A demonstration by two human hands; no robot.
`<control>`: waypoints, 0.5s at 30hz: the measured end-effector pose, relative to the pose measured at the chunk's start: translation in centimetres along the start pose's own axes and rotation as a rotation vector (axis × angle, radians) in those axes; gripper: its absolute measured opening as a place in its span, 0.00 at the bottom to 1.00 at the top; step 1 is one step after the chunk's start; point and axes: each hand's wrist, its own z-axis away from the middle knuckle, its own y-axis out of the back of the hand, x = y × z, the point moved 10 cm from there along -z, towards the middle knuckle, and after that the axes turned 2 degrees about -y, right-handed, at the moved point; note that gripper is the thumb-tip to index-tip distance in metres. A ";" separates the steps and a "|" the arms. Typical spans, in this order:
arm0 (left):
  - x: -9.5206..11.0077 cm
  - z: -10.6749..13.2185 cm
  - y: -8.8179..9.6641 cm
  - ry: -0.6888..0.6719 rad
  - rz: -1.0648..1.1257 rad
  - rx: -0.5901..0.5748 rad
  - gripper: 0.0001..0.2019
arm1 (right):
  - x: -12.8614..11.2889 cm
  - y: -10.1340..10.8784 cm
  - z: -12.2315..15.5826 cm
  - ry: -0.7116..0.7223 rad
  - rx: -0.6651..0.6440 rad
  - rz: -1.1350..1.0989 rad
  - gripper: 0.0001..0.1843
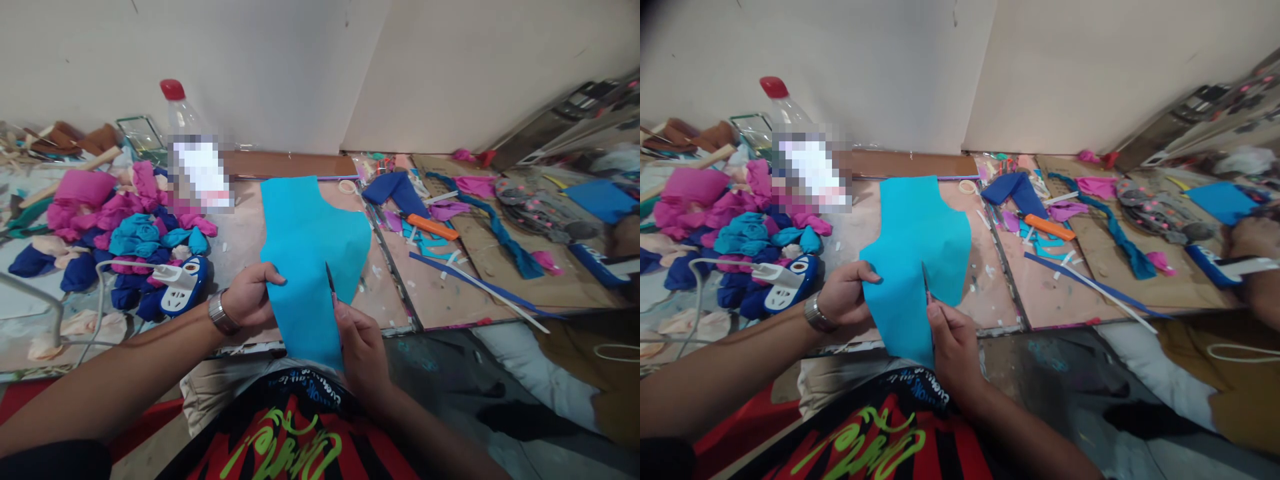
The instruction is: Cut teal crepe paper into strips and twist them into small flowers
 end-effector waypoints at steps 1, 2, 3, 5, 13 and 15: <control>0.1 0.0 -0.1 -0.008 -0.004 -0.006 0.28 | -0.1 0.0 0.0 0.013 0.001 0.001 0.28; 0.3 0.0 0.0 -0.026 -0.008 0.000 0.28 | -0.3 -0.1 0.0 0.026 0.001 0.002 0.28; 0.7 0.0 0.1 -0.050 -0.010 0.014 0.27 | -0.4 -0.1 0.0 0.036 0.003 0.002 0.29; 1.3 0.0 0.5 -0.098 -0.014 0.058 0.26 | -0.2 -0.1 0.0 0.034 0.004 -0.006 0.28; 1.0 -0.1 1.2 -0.070 -0.026 0.103 0.28 | 0.0 0.0 0.0 0.023 0.004 -0.037 0.28; 1.1 0.0 1.2 -0.081 -0.029 0.108 0.30 | -0.1 0.1 0.1 0.024 -0.006 -0.027 0.27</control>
